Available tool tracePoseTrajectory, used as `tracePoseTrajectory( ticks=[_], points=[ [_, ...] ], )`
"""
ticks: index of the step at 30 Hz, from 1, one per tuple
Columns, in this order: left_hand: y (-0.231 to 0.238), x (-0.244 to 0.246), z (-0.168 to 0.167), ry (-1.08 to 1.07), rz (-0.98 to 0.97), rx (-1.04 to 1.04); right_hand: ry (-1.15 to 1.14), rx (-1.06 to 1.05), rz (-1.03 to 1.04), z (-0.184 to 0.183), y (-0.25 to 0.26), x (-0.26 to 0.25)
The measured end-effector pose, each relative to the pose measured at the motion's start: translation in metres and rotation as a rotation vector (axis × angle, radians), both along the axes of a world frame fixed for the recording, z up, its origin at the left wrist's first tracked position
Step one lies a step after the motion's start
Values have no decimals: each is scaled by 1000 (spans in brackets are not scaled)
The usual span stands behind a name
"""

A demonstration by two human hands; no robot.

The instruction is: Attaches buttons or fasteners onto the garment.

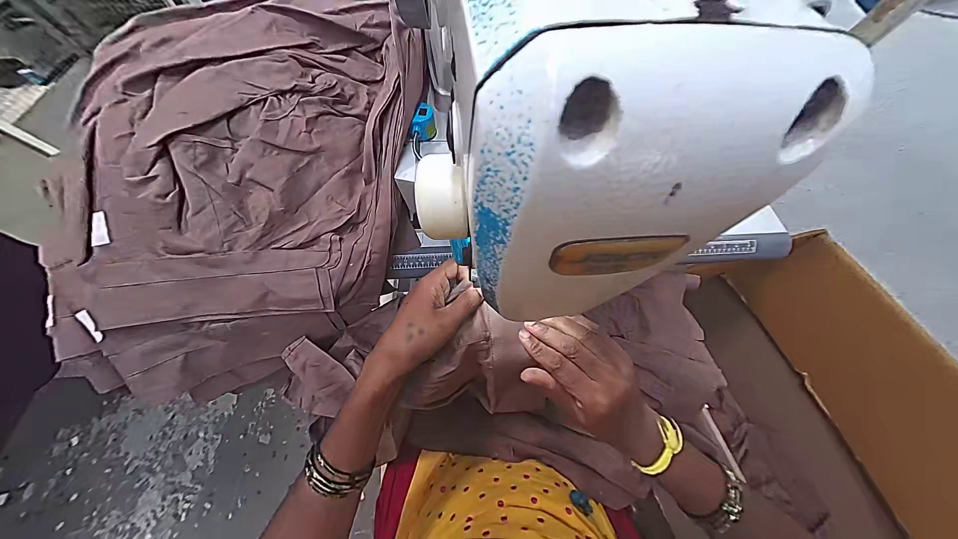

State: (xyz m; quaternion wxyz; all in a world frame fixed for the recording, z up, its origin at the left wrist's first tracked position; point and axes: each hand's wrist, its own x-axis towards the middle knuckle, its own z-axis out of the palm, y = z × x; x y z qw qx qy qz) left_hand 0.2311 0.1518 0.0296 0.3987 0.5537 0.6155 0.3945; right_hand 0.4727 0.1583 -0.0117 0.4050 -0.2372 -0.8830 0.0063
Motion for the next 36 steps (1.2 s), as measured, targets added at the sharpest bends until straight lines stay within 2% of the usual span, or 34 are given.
tracePoseTrajectory(
  ticks=[3, 5, 9, 12, 15, 18, 20, 23, 27, 29, 32, 36],
  points=[
    [4, 3, 7, 62, 18, -3, -4, 11, -4, 0, 5, 0],
    [5, 4, 7, 30, 25, -5, -4, 18, 4, -1, 7, 0],
    [3, -4, -5, -215, -2, 5, 36, -53, 33, 1, 16, 11],
    [-1, -24, -22, -517, -40, -5, 12, -69, -206, 5, 50, 44],
    [-11, -47, -45, -689, -92, -120, -90, -102, -540, 3, 104, 89],
    [-25, -60, -77, -829, -241, -144, -166, -145, -620, -3, 146, 117],
    [-30, -58, -81, -883, -328, -131, -224, -154, -595, -6, 164, 120],
    [-34, -54, -69, -923, -302, -130, -298, -181, -605, -6, 180, 117],
    [-35, -61, -78, -804, -191, -69, -383, -169, -670, -4, 188, 117],
    [-31, -66, -88, -782, -226, -76, -406, -150, -659, -7, 190, 115],
    [-31, -60, -82, -817, -261, -131, -400, -152, -643, -8, 188, 113],
    [-28, -66, -92, -783, -262, -80, -366, -207, -646, -3, 181, 116]
  ],
)
